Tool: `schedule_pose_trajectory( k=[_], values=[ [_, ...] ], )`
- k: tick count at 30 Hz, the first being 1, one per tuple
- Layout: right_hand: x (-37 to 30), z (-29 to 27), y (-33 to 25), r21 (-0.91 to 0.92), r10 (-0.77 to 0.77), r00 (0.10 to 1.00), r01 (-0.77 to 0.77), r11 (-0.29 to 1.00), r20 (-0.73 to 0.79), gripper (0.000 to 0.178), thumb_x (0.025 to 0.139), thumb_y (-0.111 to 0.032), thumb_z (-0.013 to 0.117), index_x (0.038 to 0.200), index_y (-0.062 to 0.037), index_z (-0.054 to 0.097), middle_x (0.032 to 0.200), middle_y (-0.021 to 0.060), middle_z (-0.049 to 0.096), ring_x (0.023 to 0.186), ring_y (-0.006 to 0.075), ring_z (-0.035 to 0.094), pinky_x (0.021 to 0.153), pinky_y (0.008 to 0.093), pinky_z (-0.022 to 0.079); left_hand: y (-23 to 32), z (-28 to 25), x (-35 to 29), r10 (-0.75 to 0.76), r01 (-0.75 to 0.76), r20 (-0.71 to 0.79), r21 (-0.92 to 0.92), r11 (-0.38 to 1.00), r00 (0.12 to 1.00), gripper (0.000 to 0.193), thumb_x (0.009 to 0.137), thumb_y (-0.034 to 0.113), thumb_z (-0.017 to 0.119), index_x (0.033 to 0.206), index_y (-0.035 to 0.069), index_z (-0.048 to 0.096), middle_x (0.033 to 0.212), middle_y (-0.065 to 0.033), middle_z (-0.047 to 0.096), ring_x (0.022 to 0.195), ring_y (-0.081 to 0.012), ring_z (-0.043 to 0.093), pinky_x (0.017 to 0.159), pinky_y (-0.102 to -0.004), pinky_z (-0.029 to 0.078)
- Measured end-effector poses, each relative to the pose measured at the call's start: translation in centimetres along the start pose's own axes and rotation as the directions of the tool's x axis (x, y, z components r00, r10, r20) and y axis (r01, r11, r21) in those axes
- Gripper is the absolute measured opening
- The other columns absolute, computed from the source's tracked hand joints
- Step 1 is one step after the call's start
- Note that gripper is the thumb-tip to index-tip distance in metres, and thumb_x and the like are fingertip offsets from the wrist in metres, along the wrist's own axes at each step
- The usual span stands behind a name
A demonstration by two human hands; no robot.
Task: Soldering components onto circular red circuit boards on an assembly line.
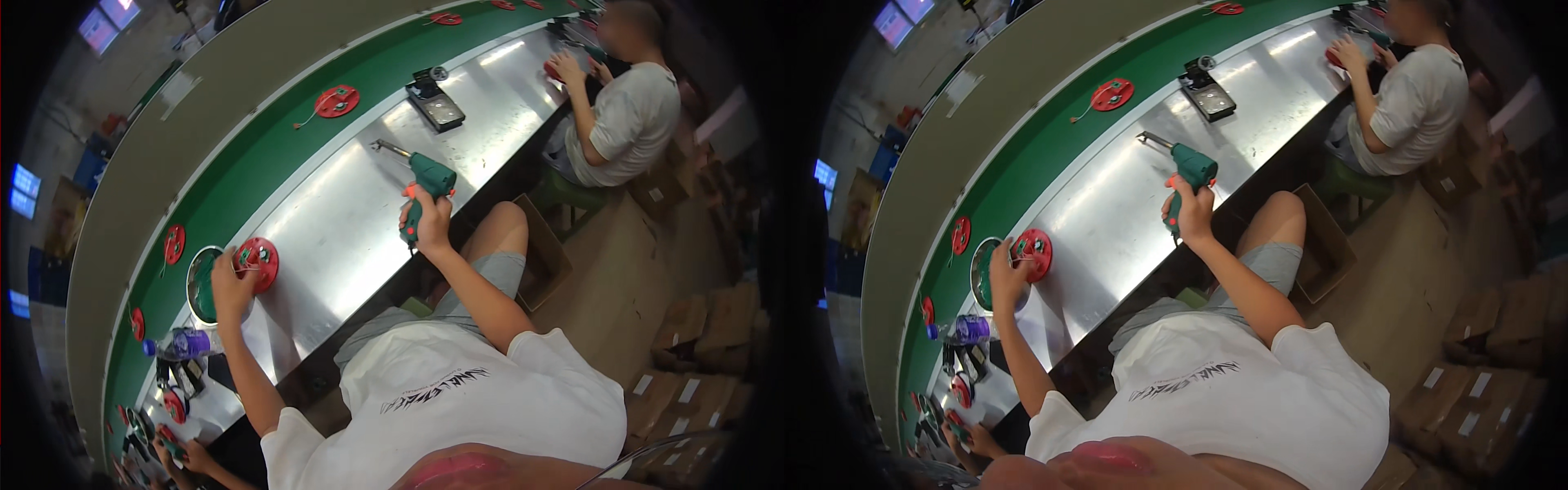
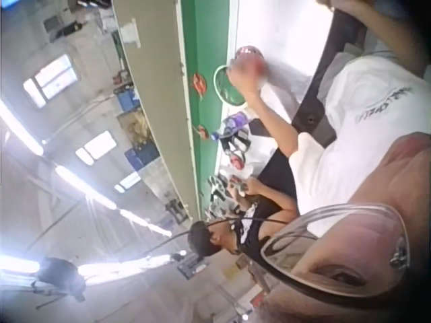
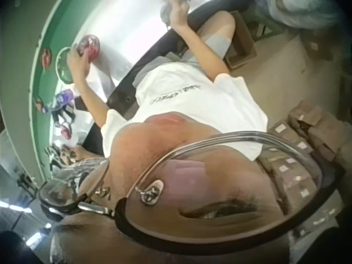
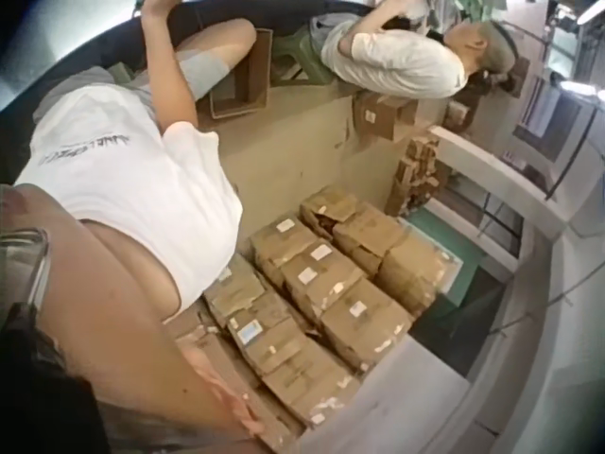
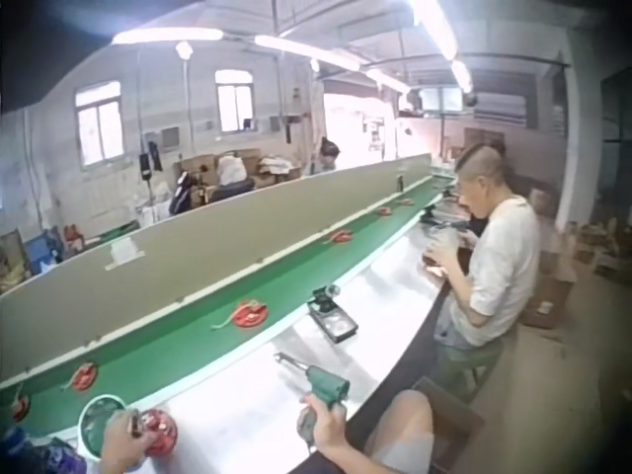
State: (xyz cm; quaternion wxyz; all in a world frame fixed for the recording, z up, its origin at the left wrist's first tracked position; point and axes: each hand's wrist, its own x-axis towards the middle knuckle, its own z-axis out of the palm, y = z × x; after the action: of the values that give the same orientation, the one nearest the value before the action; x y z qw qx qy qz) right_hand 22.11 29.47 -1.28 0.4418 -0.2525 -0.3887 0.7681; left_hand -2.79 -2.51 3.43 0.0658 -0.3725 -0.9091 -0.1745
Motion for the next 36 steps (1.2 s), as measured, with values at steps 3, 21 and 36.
schedule_pose_trajectory(
  k=[3,21,36],
  values=[
    [0.2,-0.7,0.3,0.02,-0.008,1.0,0.008,1.0,0.018,0.025,0.097,-0.021,0.058,0.103,0.0035,0.057,0.09,0.0143,0.064,0.05,0.019,0.059,0.046,0.0334,0.05,5.1,4.0,-0.8,-0.018,0.013,0.01,0.377,0.926,1.0,0.057,0.085,0.031,0.069,0.136,0.011,0.055,0.137,-0.0238,0.053,0.121,-0.0515,0.051,0.103,-0.0582,0.04],
    [0.3,-0.4,0.0,0.003,-0.002,0.999,0.002,1.0,0.036,0.026,0.096,-0.021,0.059,0.104,0.0038,0.057,0.091,0.014,0.064,0.051,0.0188,0.059,0.046,0.0326,0.05,8.0,-0.4,-1.1,0.386,-0.364,-0.07,-0.519,0.773,0.92,0.04,0.061,0.003,0.051,0.094,0.002,0.074,0.129,-0.0152,0.067,0.134,-0.0377,0.052,0.114,-0.0477,0.039],
    [0.3,-0.5,0.0,0.012,0.006,0.999,-0.007,1.0,0.041,0.025,0.096,-0.02,0.059,0.105,0.0033,0.057,0.091,0.0141,0.064,0.051,0.0183,0.059,0.046,0.0321,0.05,-9.5,0.9,0.1,-0.296,0.323,-0.136,0.259,0.911,0.945,0.017,0.083,0.017,0.073,0.095,0.005,0.074,0.101,-0.0172,0.068,0.094,-0.0399,0.063,0.085,-0.0489,0.05]
  ],
)
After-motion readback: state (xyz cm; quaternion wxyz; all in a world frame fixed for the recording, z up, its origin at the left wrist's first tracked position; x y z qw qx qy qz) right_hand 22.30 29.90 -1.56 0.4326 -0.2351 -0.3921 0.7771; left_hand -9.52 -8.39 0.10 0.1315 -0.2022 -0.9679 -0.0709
